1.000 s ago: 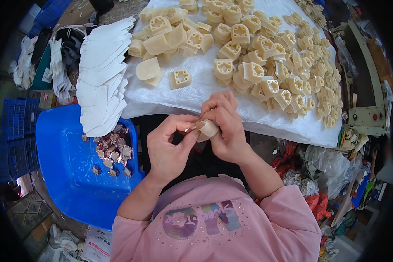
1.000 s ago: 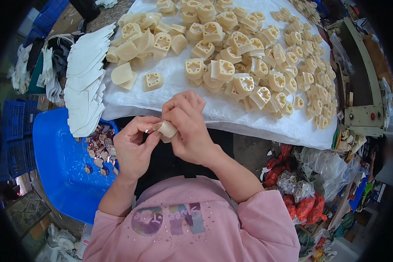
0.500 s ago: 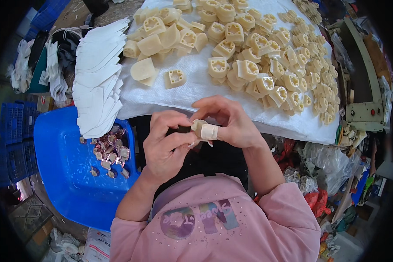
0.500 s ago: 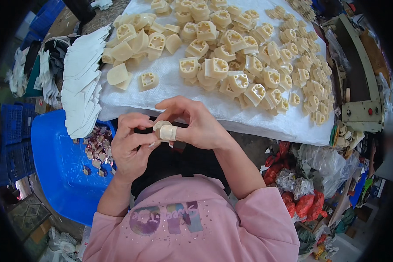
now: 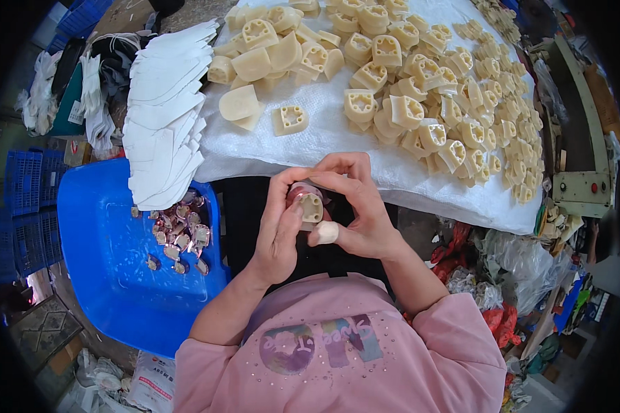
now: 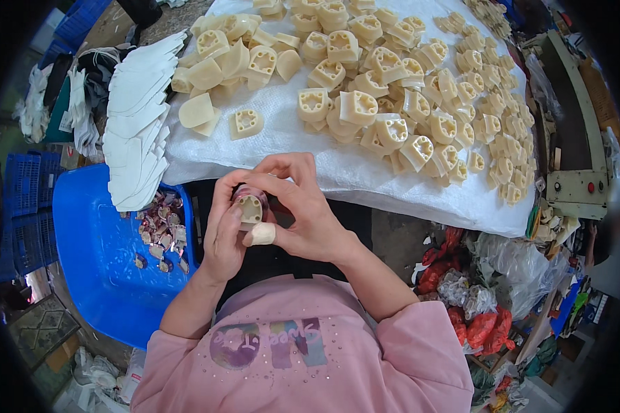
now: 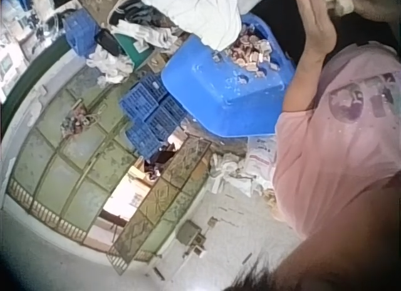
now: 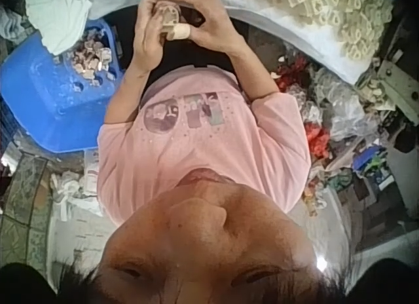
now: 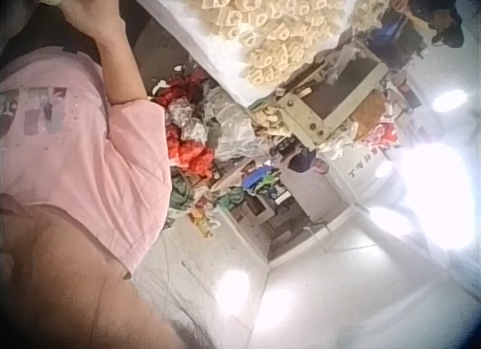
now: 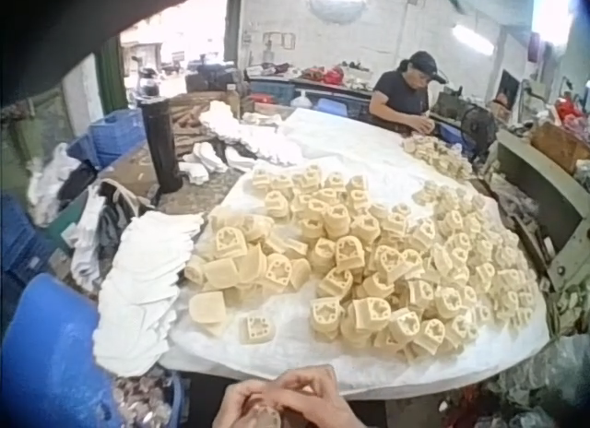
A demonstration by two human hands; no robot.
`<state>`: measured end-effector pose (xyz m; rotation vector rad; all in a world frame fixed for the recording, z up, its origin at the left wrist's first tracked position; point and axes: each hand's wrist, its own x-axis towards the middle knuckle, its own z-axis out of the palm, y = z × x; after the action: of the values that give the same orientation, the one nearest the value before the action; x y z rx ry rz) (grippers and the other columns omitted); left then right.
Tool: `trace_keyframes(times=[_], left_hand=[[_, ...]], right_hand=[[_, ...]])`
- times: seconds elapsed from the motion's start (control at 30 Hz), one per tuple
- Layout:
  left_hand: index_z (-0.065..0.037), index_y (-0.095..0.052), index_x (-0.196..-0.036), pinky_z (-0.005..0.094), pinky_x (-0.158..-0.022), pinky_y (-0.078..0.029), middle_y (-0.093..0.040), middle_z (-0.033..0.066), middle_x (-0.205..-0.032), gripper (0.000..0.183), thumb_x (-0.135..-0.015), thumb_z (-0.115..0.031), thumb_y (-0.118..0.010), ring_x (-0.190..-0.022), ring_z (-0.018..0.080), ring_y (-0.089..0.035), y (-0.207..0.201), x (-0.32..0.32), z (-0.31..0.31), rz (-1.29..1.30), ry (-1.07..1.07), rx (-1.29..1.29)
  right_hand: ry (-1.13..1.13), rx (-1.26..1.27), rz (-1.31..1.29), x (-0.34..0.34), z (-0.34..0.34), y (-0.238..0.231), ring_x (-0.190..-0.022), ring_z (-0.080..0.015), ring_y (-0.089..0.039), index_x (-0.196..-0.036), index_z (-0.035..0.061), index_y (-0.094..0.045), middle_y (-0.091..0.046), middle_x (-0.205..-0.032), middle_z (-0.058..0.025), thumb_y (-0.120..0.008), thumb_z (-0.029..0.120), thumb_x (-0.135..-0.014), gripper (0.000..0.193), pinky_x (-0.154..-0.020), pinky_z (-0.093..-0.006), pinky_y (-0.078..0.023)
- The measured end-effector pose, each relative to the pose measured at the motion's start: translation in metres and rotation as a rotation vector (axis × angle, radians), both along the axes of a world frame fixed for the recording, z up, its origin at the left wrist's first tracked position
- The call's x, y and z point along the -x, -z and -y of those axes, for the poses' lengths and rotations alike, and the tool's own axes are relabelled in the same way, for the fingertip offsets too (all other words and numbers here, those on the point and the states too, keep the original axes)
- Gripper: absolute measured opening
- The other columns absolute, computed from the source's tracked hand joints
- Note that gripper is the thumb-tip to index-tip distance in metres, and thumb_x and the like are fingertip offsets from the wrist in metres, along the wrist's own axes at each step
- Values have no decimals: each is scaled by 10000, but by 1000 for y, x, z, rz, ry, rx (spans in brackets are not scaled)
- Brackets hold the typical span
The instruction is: Manually assembling and preparing rubber/plastic shoe sole components at a factory workbench.
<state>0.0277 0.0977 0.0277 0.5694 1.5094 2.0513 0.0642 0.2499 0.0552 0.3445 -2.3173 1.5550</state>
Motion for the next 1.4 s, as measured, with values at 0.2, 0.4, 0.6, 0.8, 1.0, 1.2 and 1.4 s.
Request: trace_keyframes(times=[0.2,0.4,0.6,0.8,1.0,1.2,1.4], left_hand=[[-22,-162,-1411,245,-603,-451,-492,96,-1085,668,-954,-471,-350,-750,114,-533,-8,-4,-6,81,49,-129],[43,-207,-1393,236,-804,-419,-455,142,-1193,742,-946,-544,-287,-1023,137,-480,-20,-12,-15,-160,-115,76],[64,-340,-1260,267,-856,-386,-436,142,-1165,578,-972,-433,-274,-995,155,-474,-16,-13,-14,-272,-224,134],[43,-315,-1308,276,-876,-380,-423,119,-1163,462,-960,-261,-316,-1000,144,-468,-9,-4,-19,-269,-366,26],[15,-349,-1288,239,-826,-381,-456,71,-1082,391,-944,-167,-313,-930,103,-463,-16,-7,-26,-206,-317,42],[-70,-250,-1386,241,-716,-407,-495,61,-1021,510,-984,-382,-293,-843,111,-486,-7,0,-18,65,-183,-79],[-140,-105,-1453,254,-594,-422,-535,76,-982,707,-930,-612,-173,-776,144,-525,-12,9,-12,224,-67,-285]], right_hand=[[-73,688,519,5,0,-8,-613,-138,-585,-993,46,-573,-525,-975,-96,-530,180,-906,165,-489,-217,-486],[-293,810,640,7,-1,13,-450,-82,-546,-937,59,-531,-575,-766,-48,-520,193,-915,136,-322,-172,-420],[-110,530,445,-4,19,12,-731,-101,-546,-1006,71,-548,-519,-941,-59,-478,229,-945,183,-568,-226,-483],[-62,671,226,-8,35,24,-1038,-204,-471,-1241,50,-473,-473,-1154,-85,-380,230,-977,333,-941,-319,-351],[8,453,148,-5,32,19,-999,-200,-485,-1208,36,-486,-493,-1094,-89,-405,117,-923,307,-897,-307,-375],[41,442,287,-1,20,15,-784,-159,-511,-1239,38,-484,-513,-1006,-70,-395,182,-960,327,-710,-267,-430],[43,634,394,6,7,3,-653,-106,-542,-1229,37,-499,-518,-939,-64,-420,255,-975,344,-530,-258,-447]])
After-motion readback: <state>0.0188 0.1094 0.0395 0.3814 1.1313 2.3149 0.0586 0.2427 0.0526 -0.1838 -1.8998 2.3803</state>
